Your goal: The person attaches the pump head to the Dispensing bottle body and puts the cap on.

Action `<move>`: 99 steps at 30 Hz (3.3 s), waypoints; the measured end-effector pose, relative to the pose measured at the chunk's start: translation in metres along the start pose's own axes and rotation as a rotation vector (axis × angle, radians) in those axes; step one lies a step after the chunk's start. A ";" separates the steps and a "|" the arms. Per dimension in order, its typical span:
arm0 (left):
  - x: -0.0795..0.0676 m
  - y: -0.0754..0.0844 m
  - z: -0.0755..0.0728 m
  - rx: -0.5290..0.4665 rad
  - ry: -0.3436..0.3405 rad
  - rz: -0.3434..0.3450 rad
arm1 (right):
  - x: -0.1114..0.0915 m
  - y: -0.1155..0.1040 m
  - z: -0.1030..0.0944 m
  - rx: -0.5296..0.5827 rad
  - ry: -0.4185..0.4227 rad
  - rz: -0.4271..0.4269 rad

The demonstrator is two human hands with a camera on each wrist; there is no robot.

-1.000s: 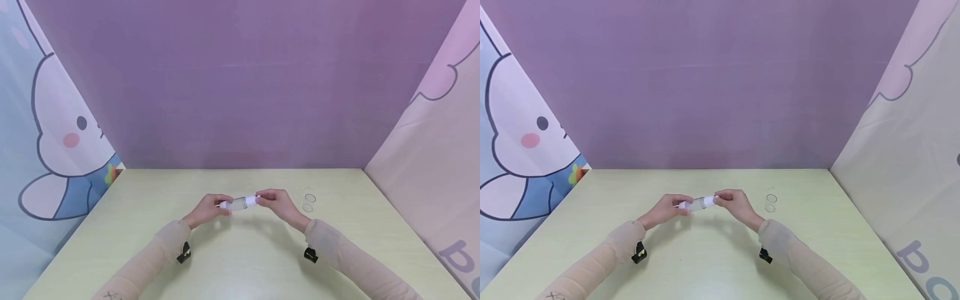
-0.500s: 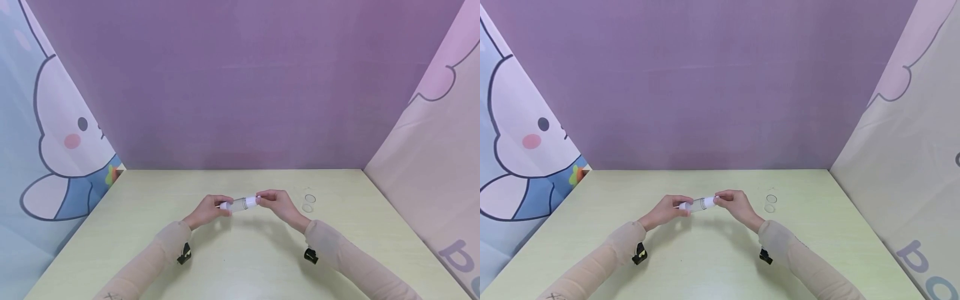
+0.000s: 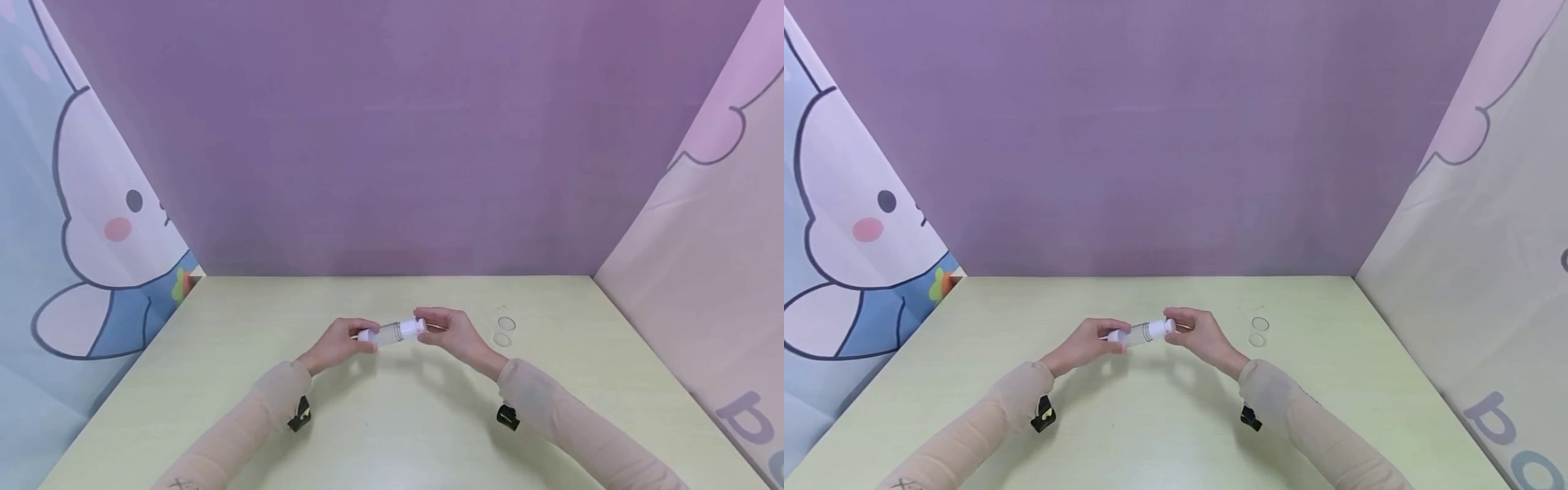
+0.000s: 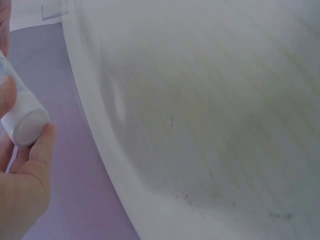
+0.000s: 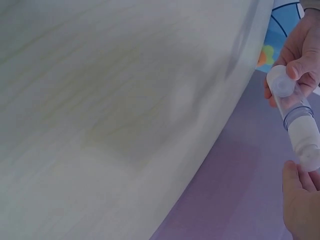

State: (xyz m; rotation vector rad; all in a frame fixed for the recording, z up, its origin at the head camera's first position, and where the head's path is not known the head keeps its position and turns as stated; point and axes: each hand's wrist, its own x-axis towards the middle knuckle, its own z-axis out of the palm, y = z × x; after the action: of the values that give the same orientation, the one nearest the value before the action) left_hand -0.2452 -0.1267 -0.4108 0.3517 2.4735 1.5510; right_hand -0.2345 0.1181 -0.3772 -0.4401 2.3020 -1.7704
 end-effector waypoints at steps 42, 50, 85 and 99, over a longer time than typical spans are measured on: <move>-0.004 0.006 0.000 0.000 0.000 0.020 | 0.000 0.003 0.004 -0.073 0.038 -0.022; -0.002 0.004 0.001 0.011 0.003 0.020 | -0.001 0.003 0.002 -0.083 0.050 -0.009; -0.006 0.006 -0.002 0.031 0.000 0.017 | -0.004 0.002 0.002 -0.123 0.046 -0.001; -0.007 0.003 -0.002 0.027 0.001 0.009 | -0.007 -0.001 0.003 -0.095 0.054 -0.014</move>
State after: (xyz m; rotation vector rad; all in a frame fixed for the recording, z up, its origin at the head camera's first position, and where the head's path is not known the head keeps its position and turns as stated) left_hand -0.2385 -0.1297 -0.4068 0.3671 2.4996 1.5232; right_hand -0.2267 0.1182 -0.3774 -0.4305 2.4338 -1.7044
